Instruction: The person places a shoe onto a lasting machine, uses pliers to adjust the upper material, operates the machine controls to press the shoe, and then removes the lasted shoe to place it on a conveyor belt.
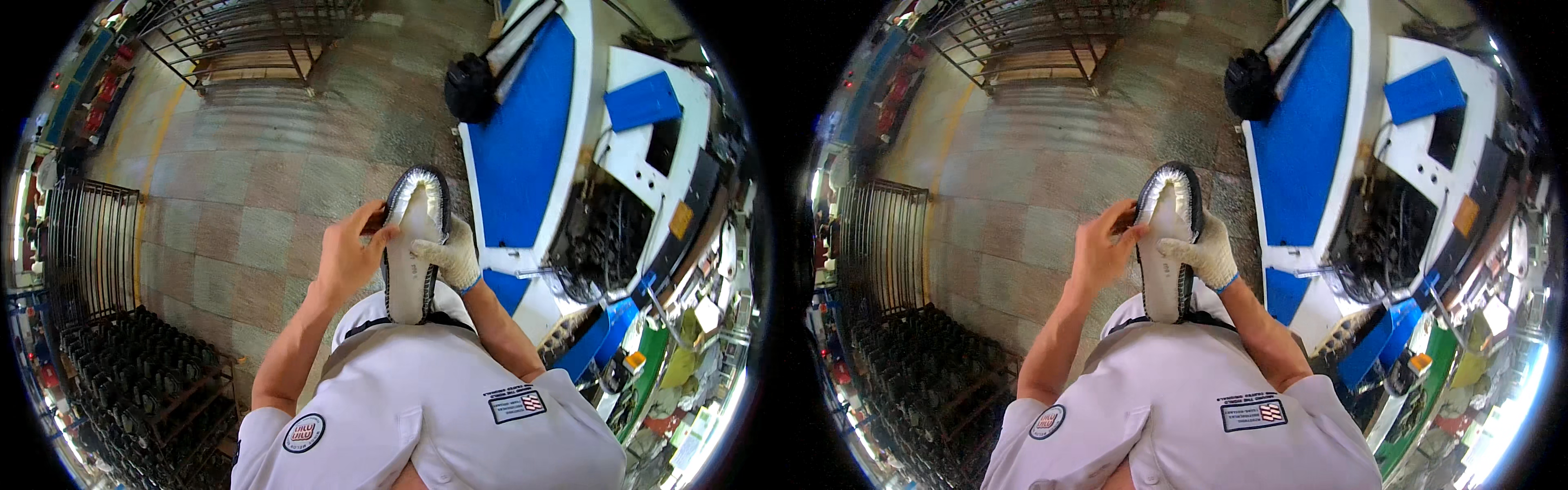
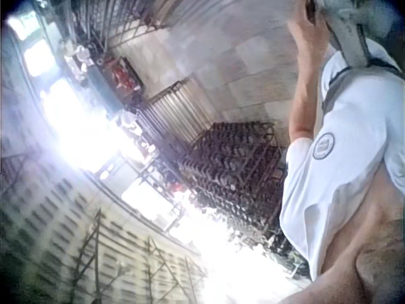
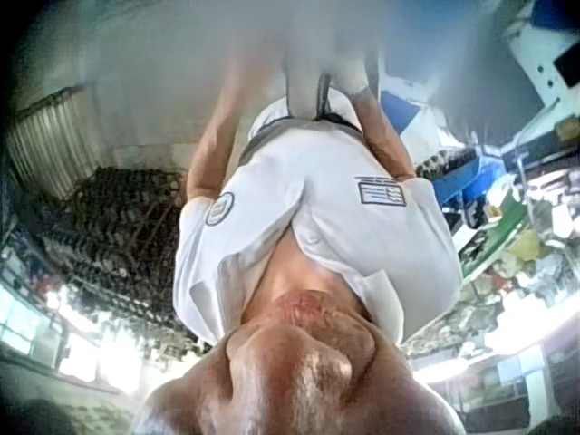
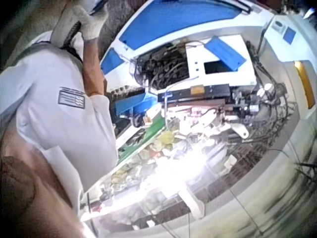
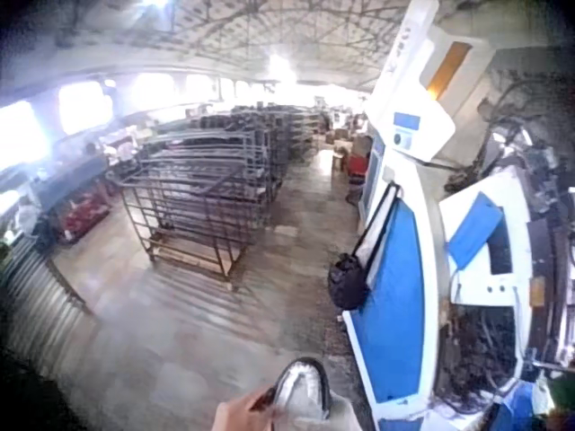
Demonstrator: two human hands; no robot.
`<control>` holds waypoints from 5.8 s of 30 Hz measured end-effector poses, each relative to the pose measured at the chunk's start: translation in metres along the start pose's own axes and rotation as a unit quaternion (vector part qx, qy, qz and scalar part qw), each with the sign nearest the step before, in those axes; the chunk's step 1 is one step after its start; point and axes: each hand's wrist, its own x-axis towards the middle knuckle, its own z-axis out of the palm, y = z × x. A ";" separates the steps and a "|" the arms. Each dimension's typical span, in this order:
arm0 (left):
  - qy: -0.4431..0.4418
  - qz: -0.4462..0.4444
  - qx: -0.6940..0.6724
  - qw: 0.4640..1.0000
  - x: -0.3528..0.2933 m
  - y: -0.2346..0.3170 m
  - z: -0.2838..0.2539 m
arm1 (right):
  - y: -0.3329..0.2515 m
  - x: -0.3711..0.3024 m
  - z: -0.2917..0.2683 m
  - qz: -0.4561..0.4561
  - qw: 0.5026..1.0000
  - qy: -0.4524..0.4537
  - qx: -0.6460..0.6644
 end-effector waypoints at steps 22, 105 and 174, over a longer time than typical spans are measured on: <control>-0.226 -0.238 -0.485 0.811 0.155 -0.093 -0.022 | -0.062 0.182 0.020 -0.010 0.983 0.135 0.122; -0.592 -0.269 -0.356 0.671 -0.498 0.387 0.929 | 0.047 -0.892 -0.742 -0.313 0.739 0.481 0.353; -0.222 0.345 0.453 0.792 -0.424 0.353 1.024 | 0.281 -0.985 -1.081 0.289 0.701 0.572 -0.313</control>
